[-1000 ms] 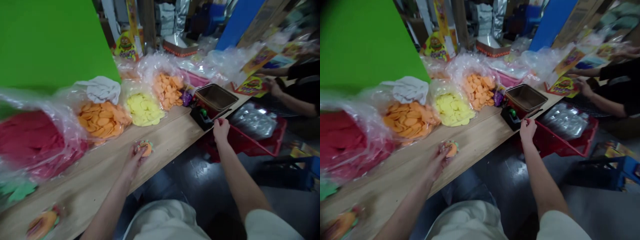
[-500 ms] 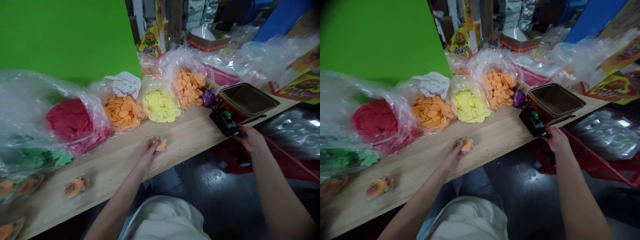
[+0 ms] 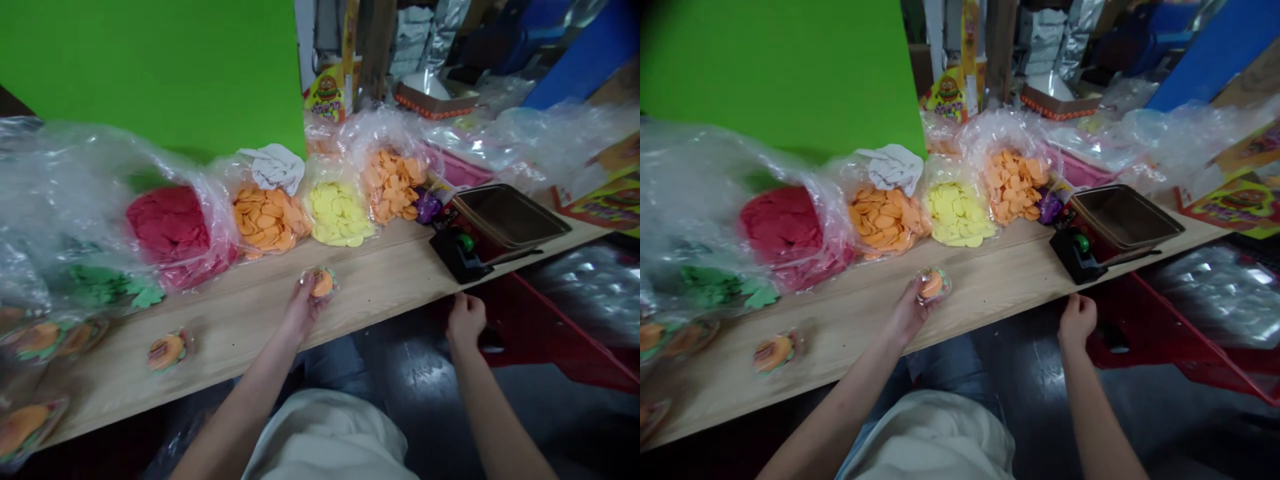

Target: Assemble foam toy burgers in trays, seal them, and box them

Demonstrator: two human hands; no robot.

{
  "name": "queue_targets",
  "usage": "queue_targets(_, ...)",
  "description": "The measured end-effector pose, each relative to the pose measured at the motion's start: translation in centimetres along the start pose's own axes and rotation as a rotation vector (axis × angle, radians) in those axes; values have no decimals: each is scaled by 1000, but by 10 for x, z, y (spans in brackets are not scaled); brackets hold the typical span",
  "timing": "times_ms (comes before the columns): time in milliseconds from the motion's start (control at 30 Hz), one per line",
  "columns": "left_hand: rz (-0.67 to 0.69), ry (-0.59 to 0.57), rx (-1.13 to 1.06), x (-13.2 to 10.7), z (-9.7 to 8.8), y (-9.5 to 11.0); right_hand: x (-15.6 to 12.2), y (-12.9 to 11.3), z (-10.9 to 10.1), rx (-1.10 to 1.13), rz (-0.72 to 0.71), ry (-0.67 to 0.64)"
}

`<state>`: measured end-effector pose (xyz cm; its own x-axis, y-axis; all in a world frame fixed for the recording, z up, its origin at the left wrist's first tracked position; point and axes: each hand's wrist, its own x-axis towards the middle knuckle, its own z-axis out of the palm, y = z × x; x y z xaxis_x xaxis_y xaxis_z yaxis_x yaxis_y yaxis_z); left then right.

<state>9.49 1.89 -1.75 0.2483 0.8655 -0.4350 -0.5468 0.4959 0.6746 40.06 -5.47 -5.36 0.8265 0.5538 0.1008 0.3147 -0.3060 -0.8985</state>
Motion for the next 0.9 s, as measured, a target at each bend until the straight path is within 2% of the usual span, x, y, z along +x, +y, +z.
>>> queue_targets(33, 25, -2, -6, -3, 1, 2, -21, -11, 9, 38, -6, -61)
queue_targets(67, 58, 1, -15, -6, 3, 4, -43, -25, 19, 111, -13, -187)
queue_targets(133, 135, 17, -36, -11, 7, 7, -87, -58, 40, 200, -60, -642)
queue_targets(167, 171, 29, -43, -14, 8, 8, -107, -75, 50, 237, -82, -789)
queue_targets(233, 220, 54, -48, -19, 9, 10, -138, -103, 68, 272, -137, -938)
queue_targets(333, 292, 68, -41, -29, 5, 14, -159, -122, 85, 256, -202, -960)
queue_targets(433, 368, 53, -45, -37, -1, 20, -163, -124, 91, 221, -228, -950)
queue_targets(733, 426, 33, -38, -41, -3, 27, -168, -126, 89, 243, -141, -1000)
queue_targets(900, 460, 120, -52, -36, -12, 28, -174, -127, 86, 231, -126, -1025)
